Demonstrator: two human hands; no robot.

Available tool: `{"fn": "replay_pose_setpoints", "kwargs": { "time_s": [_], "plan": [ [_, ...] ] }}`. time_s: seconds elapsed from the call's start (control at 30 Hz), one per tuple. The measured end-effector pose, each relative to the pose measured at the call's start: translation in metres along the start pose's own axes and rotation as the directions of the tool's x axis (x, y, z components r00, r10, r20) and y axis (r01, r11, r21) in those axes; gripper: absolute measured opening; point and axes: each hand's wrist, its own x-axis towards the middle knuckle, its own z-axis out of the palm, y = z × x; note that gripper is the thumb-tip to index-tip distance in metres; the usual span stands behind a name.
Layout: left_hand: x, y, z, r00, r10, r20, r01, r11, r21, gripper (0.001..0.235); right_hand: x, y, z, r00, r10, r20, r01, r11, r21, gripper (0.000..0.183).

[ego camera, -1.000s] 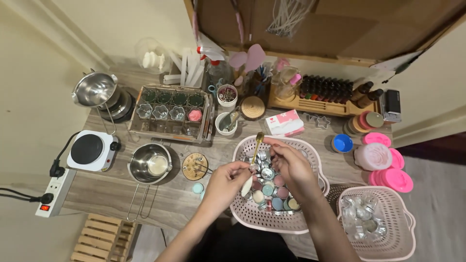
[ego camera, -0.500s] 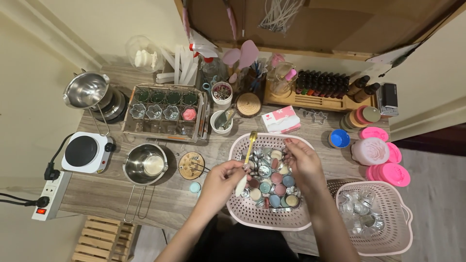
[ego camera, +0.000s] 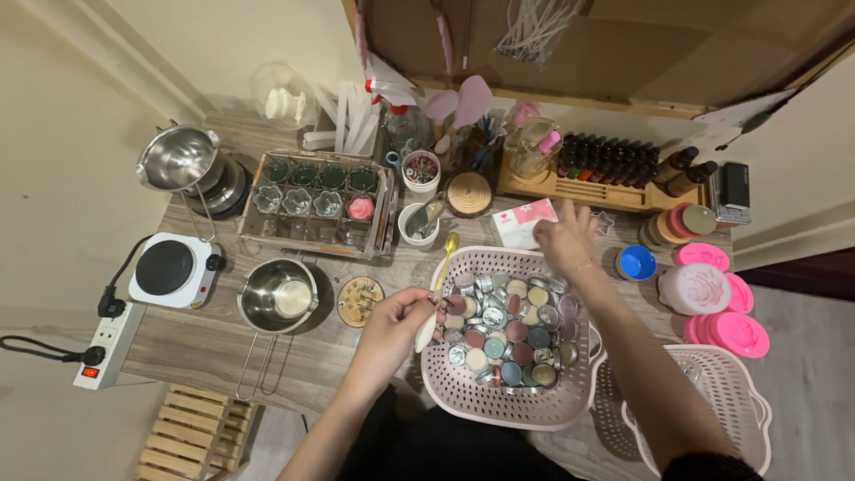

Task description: The person sorts small round candle tins from a pink basket, placing mint-green tins in a row on the table and holding up other tins one at a time. They occasionally wipe tins or their hands with a tissue and use a spoon near a wax melting pot on a hot plate.

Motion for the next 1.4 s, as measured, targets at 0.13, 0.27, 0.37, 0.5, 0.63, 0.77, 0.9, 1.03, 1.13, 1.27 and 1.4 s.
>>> {"fn": "replay_pose_setpoints", "kwargs": {
  "time_s": [0.13,0.27,0.37,0.5,0.63,0.77,0.9,1.03,1.13,1.27,1.4],
  "plan": [
    [-0.003,0.006,-0.002,1.000,-0.008,-0.031,0.007,1.000,-0.015,0.022,0.026,0.017,0.009,0.999,-0.017,-0.036,0.015,0.998,-0.055,0.014],
    [-0.004,0.009,-0.004,0.999,-0.020,-0.044,0.019,1.000,-0.017,0.023,0.037,0.011,0.005,0.994,-0.089,0.057,0.092,0.994,-0.056,0.044],
    [-0.003,0.009,-0.003,0.999,-0.013,-0.032,0.011,0.999,-0.034,0.022,0.030,0.024,0.016,0.985,-0.132,0.113,0.150,0.975,-0.161,0.016],
    [0.001,0.011,-0.002,0.999,-0.007,-0.049,0.004,0.997,-0.077,0.021,0.044,0.047,0.025,0.951,-0.241,-0.195,0.194,0.953,-0.233,0.021],
    [0.000,0.015,-0.002,0.998,0.009,-0.056,-0.014,0.996,-0.090,0.022,0.043,0.044,0.001,0.947,-0.232,-0.224,0.206,0.970,-0.133,0.016],
    [0.011,0.014,0.002,0.997,0.068,-0.030,-0.072,0.989,-0.133,0.022,0.036,0.039,-0.023,0.948,-0.230,-0.219,0.201,0.968,-0.147,0.017],
    [0.014,0.014,0.002,0.998,0.064,-0.021,-0.066,0.990,-0.127,0.021,0.042,0.031,-0.039,0.933,-0.236,-0.272,0.217,0.971,-0.098,0.018],
    [0.019,0.008,0.005,0.992,0.121,-0.041,-0.123,0.990,-0.062,0.021,0.030,0.038,-0.040,0.940,-0.179,-0.291,0.170,0.984,-0.058,0.016],
    [0.024,0.021,0.008,0.984,0.166,-0.062,-0.168,0.985,-0.029,0.022,0.024,0.015,-0.074,0.883,-0.147,-0.446,0.170,0.985,0.013,0.015],
    [0.016,0.034,0.020,0.966,0.236,-0.104,-0.233,0.972,0.036,0.022,-0.020,-0.042,-0.123,0.941,0.047,-0.336,0.063,0.949,0.308,0.023],
    [0.007,0.061,0.034,0.925,0.354,-0.139,-0.331,0.930,0.161,0.022,-0.080,-0.106,-0.149,0.978,0.082,-0.194,0.006,0.910,0.416,0.027]
  ]
}}
